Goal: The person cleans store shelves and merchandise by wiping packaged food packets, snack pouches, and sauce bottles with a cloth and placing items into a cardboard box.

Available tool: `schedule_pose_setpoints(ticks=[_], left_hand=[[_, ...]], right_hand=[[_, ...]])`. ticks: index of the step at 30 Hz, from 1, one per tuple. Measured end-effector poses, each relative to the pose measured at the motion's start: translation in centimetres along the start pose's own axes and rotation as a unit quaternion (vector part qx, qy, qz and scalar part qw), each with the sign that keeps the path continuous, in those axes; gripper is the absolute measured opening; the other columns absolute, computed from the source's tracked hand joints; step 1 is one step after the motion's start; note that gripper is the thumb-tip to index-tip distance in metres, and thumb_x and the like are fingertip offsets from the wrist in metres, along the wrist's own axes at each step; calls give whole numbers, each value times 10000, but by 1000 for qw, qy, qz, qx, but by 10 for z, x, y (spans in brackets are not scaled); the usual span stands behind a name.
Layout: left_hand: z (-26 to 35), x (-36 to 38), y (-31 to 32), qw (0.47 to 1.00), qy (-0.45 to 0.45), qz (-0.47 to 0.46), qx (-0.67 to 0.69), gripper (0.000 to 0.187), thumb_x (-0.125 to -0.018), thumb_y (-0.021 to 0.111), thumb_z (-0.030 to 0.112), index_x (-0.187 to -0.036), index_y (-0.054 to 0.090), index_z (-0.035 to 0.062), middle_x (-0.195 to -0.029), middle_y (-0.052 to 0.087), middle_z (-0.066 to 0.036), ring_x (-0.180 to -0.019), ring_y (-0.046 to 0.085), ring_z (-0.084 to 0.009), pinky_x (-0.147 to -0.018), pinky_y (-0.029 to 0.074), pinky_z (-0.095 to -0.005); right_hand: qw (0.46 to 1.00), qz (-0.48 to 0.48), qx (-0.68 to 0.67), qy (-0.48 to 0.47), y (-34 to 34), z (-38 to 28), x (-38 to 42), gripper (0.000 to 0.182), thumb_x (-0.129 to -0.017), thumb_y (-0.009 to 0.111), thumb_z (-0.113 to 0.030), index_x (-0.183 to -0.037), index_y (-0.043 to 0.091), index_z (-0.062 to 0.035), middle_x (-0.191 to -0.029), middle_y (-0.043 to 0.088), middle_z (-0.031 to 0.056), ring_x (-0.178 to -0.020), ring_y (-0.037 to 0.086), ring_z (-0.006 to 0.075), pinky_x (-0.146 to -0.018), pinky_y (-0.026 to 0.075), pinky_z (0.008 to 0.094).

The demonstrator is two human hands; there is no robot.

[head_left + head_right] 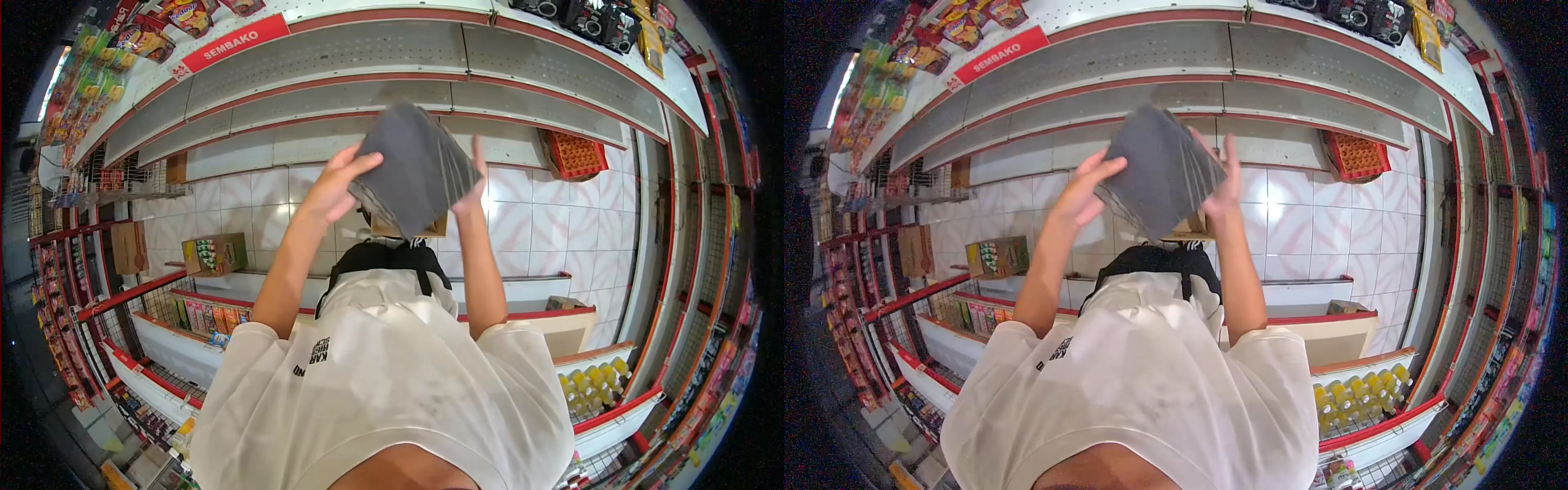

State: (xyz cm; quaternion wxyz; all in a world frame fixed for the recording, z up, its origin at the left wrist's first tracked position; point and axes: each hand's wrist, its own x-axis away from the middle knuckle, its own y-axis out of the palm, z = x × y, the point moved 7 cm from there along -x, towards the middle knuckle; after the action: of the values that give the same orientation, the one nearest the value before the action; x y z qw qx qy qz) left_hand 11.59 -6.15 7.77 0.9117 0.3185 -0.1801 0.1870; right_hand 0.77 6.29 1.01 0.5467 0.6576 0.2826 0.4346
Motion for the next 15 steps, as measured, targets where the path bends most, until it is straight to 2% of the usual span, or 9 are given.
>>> schedule_pose_setpoints(ticks=[2, 4, 7, 8, 10, 12, 13, 14, 15], left_hand=[[-17, -10, -13, 1000, 20, 2, -4, 473, -868, 634, 139, -1269, 472, -52, -1152, 593, -123, -1030, 589, -171, -871, 482, -298], [-7, -15, -42, 929, 123, 113, -331, 451, -858, 653, 170, -1222, 501, -48, -1129, 606, -127, -1013, 585, -163, -862, 471, -287], [10, -8, -59, 911, 167, 102, -363, 417, -812, 704, 189, -1142, 535, -2, -1000, 619, -88, -915, 570, -150, -810, 462, -294], [18, -7, -67, 896, 199, 114, -379, 405, -797, 718, 187, -1123, 543, 23, -948, 617, -73, -875, 564, -148, -790, 461, -299], [37, -7, -83, 884, 217, 116, -397, 428, -773, 734, 178, -1135, 549, 45, -882, 595, -67, -811, 548, -145, -757, 460, -293], [49, -12, -92, 892, 174, 41, -415, 427, -775, 739, 185, -1138, 554, 57, -1044, 597, -66, -973, 540, -129, -847, 438, -286], [51, -16, -101, 907, 100, 18, -408, 412, -766, 737, 176, -1125, 562, 77, -1048, 568, -78, -1018, 536, -187, -875, 436, -317], [62, -17, -106, 907, 103, 9, -409, 412, -766, 737, 176, -1125, 562, 77, -1048, 568, -78, -1018, 536, -187, -875, 436, -317], [81, -14, -108, 861, 188, 22, -472, 394, -765, 727, 166, -1114, 566, 79, -1036, 554, -89, -1028, 528, -221, -886, 435, -337]], right_hand=[[999, 8, 47, 15, -37, 22, -15, 644, -926, 403, -547, -1324, 468, -45, -1322, 504, 172, -1164, 525, 298, -1021, 391, 421], [997, 66, -30, 4, -51, 53, -14, 605, -935, 395, -530, -1305, 495, -63, -1332, 506, 134, -1214, 480, 308, -1048, 359, 436], [991, 17, -119, 55, -23, 86, -12, 541, -953, 389, -475, -1312, 494, -84, -1334, 505, 128, -1214, 480, 305, -1065, 337, 447], [994, 66, -78, 44, -19, 94, -12, 528, -954, 388, -466, -1315, 491, -94, -1351, 488, 124, -1232, 459, 309, -1066, 333, 456], [996, 19, -83, 33, -32, 115, -25, 533, -958, 373, -461, -1325, 477, -89, -1363, 473, 126, -1235, 455, 315, -1067, 334, 455], [994, 21, -108, 10, -43, 134, -40, 544, -955, 373, -465, -1332, 465, -83, -1359, 474, 124, -1231, 457, 309, -1066, 338, 447], [993, 21, -115, 0, -45, 142, -50, 548, -955, 373, -466, -1335, 461, -81, -1358, 475, 124, -1230, 458, 307, -1065, 339, 445], [999, 39, -19, -26, -50, 148, -60, 521, -959, 370, -425, -1336, 452, -76, -1359, 473, 125, -1236, 453, 298, -1070, 334, 439], [997, 50, 29, -49, -48, 154, -68, 508, -961, 369, -405, -1337, 447, -73, -1359, 472, 125, -1238, 451, 294, -1073, 332, 436]])
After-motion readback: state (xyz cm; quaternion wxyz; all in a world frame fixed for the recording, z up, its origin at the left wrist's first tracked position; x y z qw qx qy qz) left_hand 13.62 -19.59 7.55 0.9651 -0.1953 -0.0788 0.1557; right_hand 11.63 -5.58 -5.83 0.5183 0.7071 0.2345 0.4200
